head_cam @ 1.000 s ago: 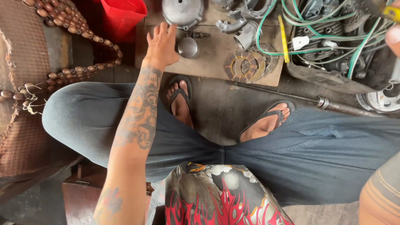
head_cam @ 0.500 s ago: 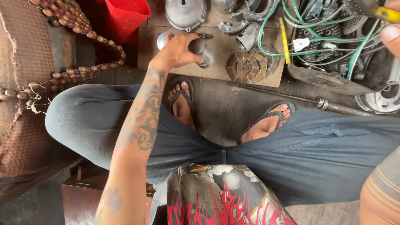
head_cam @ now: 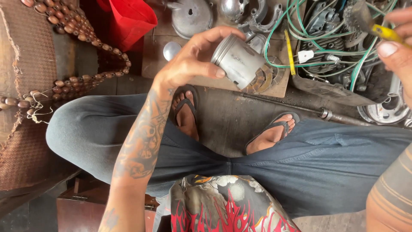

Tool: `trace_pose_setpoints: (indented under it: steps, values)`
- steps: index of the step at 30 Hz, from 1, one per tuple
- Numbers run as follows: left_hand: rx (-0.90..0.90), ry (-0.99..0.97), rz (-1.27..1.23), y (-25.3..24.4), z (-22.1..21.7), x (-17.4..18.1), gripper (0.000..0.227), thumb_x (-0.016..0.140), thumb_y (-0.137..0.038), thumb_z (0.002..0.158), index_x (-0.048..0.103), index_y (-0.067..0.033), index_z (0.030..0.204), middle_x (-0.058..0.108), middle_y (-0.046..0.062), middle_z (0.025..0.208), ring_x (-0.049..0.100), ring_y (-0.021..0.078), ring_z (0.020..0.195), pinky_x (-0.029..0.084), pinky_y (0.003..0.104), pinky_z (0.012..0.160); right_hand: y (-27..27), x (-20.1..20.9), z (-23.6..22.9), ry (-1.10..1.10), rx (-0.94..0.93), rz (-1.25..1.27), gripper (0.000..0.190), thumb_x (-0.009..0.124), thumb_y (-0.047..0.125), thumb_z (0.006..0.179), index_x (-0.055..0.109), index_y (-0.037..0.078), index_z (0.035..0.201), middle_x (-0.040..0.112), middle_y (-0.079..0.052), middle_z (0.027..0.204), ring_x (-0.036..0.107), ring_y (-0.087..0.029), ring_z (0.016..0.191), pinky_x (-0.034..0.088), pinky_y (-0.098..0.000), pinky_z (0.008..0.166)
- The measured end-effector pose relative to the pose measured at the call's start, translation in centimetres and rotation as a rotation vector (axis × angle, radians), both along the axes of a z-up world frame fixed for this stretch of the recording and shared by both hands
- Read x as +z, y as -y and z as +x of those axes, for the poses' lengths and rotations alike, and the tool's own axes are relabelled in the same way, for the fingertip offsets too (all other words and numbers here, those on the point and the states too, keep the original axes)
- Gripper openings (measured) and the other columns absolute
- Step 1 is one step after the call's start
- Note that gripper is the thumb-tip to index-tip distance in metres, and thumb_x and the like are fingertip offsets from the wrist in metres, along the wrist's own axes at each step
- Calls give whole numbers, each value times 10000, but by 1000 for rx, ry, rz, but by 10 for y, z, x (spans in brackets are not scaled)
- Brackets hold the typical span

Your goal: The person sits cross-legged on the floor and uses a yellow-handled wire brush to scrub a cylindrical metal part. They rotate the part to clean different sides and the interior, with other metal parts and wires visible nearby.

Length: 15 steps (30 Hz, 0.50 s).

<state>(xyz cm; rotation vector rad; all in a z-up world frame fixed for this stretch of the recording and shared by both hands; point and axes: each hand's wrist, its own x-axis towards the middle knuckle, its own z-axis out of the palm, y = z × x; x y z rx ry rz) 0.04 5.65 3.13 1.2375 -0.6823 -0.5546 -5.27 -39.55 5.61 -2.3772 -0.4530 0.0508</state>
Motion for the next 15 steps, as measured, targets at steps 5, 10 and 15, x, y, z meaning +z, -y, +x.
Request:
trace_pose_setpoints:
  steps: [5, 10, 15]
  values:
    - [-75, -319, -327, 17, -18, 6, 747, 686, -388, 804, 504, -2, 1418, 584, 121, 1410, 630, 235, 1208, 505, 334, 976, -22, 18, -4, -388, -255, 510, 339, 481, 318, 1035, 464, 59, 1252, 412, -28, 842, 365, -93, 712, 293, -221, 692]
    - [-186, -546, -413, 14, -23, 33, 876, 757, -388, 768, 447, 21, 1479, 656, 114, 1243, 705, 238, 1029, 578, 359, 750, -93, 73, -10, -504, -214, 701, 355, 549, 46, 951, 477, 39, 1299, 667, -300, 1189, 676, -256, 753, 573, -303, 561]
    - [-154, -477, -358, 15, -23, 49, 899, 763, -431, 733, 465, -28, 1479, 667, 80, 1173, 687, 195, 982, 526, 303, 721, -70, 83, -31, -624, -67, 791, 422, 526, 20, 926, 459, 9, 1343, 652, -381, 1308, 791, -417, 819, 743, -514, 608]
